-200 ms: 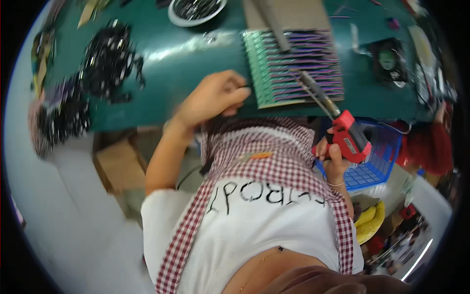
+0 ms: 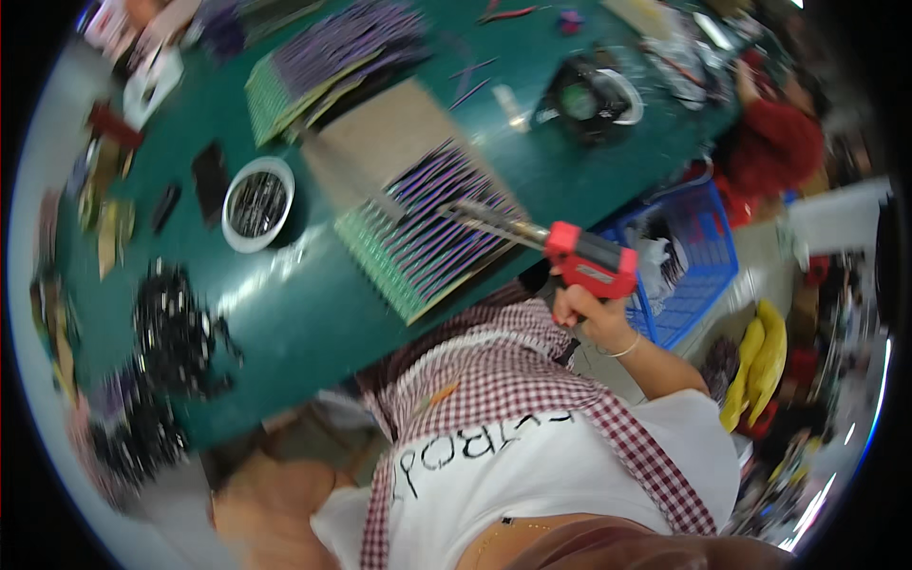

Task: The person assembles electronic circuit boards by placing small components onto the boards by hand and soldering them using a soldering iron.

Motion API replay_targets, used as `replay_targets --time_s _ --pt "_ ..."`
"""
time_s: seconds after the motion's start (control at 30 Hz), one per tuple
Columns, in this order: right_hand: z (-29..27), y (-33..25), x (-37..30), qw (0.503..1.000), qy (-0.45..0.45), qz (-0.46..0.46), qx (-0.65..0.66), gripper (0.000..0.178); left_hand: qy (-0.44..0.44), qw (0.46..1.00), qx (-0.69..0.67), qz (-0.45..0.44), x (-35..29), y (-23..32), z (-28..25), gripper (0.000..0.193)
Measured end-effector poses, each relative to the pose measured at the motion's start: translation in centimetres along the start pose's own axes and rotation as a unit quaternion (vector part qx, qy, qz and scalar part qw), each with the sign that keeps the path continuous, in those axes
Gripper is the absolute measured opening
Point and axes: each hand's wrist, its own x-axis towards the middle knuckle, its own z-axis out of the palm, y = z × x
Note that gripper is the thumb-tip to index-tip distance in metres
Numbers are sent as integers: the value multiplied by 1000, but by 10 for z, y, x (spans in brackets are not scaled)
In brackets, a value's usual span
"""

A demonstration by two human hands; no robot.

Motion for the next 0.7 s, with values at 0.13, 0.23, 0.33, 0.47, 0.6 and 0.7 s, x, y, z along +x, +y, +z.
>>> replay_targets --time_s 0.13,0.23,0.33,0.47,0.6,0.7 --pt "0 -15 -1 999 -13 20 24 15 101 981 33 -163 19 12 -10 14" --pt "-3 -23 -13 1000 -18 -4 24 15 129 945 72 -290 29 15 -12 16" --pt "-7 -39 -19 1000 6 -4 -17 17 134 893 124 -411 41 18 -6 17" --pt "-11 -74 -15 1000 -4 -8 -16 21 111 794 208 -560 54 25 2 20" --pt "-7 -99 23 997 -51 -44 -47 21 74 664 294 -683 61 23 8 22" --pt "-3 -102 63 991 -91 -93 -44 20 54 564 346 -748 55 19 17 24"
